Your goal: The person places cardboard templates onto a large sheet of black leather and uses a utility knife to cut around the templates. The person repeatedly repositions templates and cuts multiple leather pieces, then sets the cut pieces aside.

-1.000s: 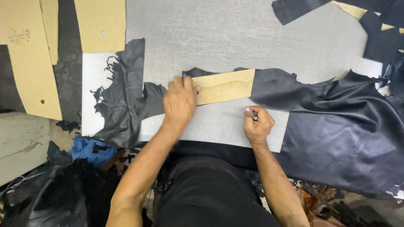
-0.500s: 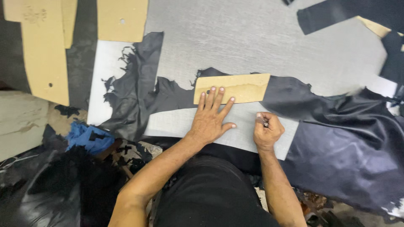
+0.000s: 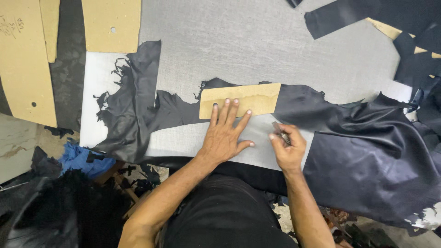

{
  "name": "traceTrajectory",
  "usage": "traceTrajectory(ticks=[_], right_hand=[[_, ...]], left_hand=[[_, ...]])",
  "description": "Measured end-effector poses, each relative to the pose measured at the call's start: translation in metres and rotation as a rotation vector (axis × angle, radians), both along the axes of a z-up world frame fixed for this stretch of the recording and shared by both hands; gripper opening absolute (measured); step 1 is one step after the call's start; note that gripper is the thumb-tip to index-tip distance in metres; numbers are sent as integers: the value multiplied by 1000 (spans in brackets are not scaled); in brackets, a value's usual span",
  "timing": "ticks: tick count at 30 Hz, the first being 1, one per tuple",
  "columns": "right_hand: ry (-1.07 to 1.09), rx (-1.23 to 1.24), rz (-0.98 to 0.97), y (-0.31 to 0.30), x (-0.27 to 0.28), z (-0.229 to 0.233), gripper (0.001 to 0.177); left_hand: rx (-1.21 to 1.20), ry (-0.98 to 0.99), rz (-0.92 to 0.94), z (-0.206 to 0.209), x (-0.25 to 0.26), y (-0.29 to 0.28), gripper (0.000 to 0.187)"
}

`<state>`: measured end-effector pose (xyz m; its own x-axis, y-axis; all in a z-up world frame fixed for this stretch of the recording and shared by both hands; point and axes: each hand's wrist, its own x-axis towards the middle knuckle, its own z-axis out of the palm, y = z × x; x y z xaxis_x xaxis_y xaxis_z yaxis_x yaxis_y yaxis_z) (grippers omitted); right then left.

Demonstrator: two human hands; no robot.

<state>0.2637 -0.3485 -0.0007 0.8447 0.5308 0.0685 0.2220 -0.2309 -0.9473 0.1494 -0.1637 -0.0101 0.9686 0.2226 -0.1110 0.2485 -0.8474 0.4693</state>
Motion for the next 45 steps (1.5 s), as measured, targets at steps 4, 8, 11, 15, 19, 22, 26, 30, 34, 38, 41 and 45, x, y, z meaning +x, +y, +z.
traceTrajectory(ticks=[4,8,11,15,19,22,26,30,34,38,41,45], right_hand=[[-448,-138,4,19,49,28,25],[-518,-227,240,76,96,27,31],[-587,-409,466,100,102,24,32],[-486,-699,643,118,109,20,16],[-544,-589,713,114,120,5,14],[-590,-541,630,117,120,-13,18],[-611,-543,456,121,105,-21,18],[-448,-542,514,119,117,4,12],[-190,-338,310,101,141,20,25],[-311,-476,338,77,142,16,24],[-347,-596,397,79,126,8,21],[-356,-763,439,82,127,9,15]], left_hand=[[11,-51,-52,0,13,-16,95],[26,12,-67,-3,21,-19,95],[37,107,-98,-8,17,-26,96],[11,62,-89,-16,17,-23,94],[-3,18,-79,-23,17,-25,98],[-42,34,-83,-22,16,-21,104],[-21,88,-147,-9,20,-19,111],[62,258,-208,16,37,-18,110],[162,319,-240,32,49,-14,109],[233,326,-239,37,63,-17,109],[225,350,-244,41,62,-16,107],[279,402,-307,40,71,-17,106]])
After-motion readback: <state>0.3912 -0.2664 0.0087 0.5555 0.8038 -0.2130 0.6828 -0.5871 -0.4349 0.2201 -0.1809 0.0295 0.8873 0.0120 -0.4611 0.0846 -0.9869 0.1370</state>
